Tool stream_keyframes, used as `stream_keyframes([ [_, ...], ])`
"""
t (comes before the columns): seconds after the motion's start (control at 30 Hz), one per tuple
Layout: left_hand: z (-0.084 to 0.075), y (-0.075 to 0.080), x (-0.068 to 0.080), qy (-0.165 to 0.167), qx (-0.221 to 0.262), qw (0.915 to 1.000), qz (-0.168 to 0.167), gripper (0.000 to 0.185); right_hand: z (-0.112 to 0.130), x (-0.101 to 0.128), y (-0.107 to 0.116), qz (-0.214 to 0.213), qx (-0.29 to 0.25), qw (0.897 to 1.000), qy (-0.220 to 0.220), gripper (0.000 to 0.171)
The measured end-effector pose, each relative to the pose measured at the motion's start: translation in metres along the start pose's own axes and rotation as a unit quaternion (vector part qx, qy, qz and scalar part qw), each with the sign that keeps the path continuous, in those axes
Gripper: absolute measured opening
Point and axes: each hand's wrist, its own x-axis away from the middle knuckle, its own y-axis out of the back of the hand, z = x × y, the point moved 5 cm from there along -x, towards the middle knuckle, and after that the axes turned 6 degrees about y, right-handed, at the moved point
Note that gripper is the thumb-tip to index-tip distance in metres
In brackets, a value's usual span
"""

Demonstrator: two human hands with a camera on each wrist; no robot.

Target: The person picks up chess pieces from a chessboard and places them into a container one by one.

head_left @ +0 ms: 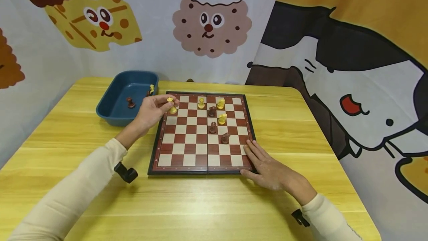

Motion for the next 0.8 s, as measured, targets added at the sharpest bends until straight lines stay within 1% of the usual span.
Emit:
stream_keyframes([
  [0.13,0.001,0.004,0.001,0.009,-0.021,0.9997,-0.007,0.028,-0.002,0.0,-0.001,-0.007,0.001,1.0,0.002,0.088],
  [0.27,0.001,0.009,0.002,0.002,-0.037,0.9992,-0.01,0.028,-0.007,0.0,-0.004,-0.012,0.007,1.0,0.001,0.09],
  [0.47,0.001,0.016,0.005,0.004,-0.03,0.9994,-0.015,0.03,-0.004,0.001,-0.004,-0.01,-0.002,1.0,0.002,0.088],
  [0.6,-0.001,0.023,0.007,0.0,-0.03,0.999,-0.032,0.03,-0.002,0.002,-0.002,-0.004,-0.011,1.0,-0.005,0.088],
  [0.8,-0.006,0.037,0.005,-0.025,-0.062,0.9957,-0.064,0.028,-0.002,0.002,-0.001,0.001,-0.014,1.0,-0.006,0.088],
])
